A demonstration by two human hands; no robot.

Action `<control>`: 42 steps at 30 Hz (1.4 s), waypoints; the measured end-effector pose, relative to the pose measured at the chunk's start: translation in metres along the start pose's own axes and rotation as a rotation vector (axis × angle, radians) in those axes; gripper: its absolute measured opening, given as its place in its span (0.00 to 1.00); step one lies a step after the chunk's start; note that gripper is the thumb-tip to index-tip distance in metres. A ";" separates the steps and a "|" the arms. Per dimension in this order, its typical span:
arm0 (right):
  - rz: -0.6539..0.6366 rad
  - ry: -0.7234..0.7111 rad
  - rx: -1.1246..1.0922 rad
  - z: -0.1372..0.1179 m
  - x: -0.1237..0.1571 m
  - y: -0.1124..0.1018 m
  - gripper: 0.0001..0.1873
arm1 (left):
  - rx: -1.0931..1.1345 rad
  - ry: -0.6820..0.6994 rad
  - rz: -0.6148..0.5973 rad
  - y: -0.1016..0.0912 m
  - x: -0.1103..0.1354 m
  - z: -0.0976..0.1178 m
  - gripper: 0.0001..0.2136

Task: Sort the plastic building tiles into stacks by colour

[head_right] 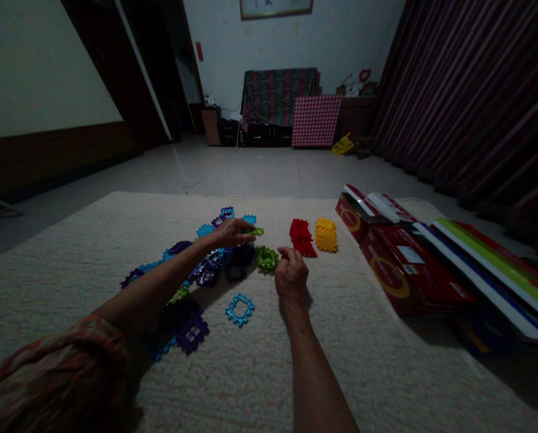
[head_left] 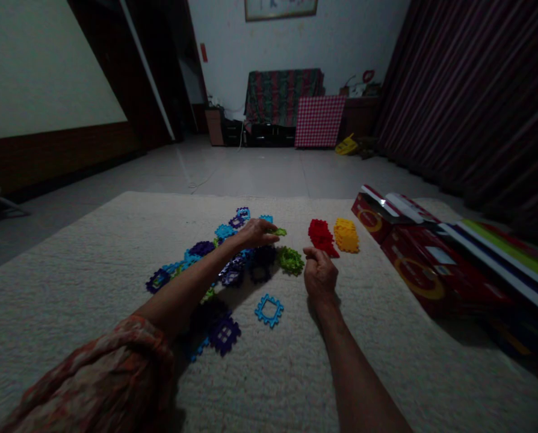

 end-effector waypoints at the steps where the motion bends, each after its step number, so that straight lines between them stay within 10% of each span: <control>1: 0.017 0.002 -0.004 0.000 0.000 0.000 0.18 | 0.050 0.095 -0.010 0.005 0.001 0.012 0.19; 10: 0.126 0.006 0.000 -0.003 -0.002 -0.002 0.18 | 0.075 0.302 -0.062 0.040 0.002 0.047 0.18; 15: 0.063 0.069 -0.004 0.000 0.001 0.002 0.17 | 0.097 0.293 -0.012 0.025 0.022 0.040 0.23; 20: 0.035 0.094 -0.009 0.001 0.006 0.003 0.18 | -0.075 -0.059 0.098 -0.026 0.084 -0.001 0.18; 25: 0.030 0.064 0.003 0.004 0.013 0.001 0.18 | -0.290 -0.443 -0.070 -0.040 0.146 -0.036 0.10; 35: 0.031 0.241 0.039 0.001 0.035 -0.016 0.21 | -0.320 -0.497 -0.107 -0.037 0.153 -0.027 0.12; 42: 0.050 0.349 -0.118 0.007 0.036 -0.023 0.21 | -0.243 -0.468 0.223 -0.052 0.153 0.002 0.16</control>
Point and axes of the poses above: each hand's wrist, its own x-axis away from the middle knuckle, its own y-axis out of the palm, z = x × y, the point moved 2 cm from there along -x, towards the middle knuckle, and after that the axes turned 8 degrees about y, right-handed, at the moved point
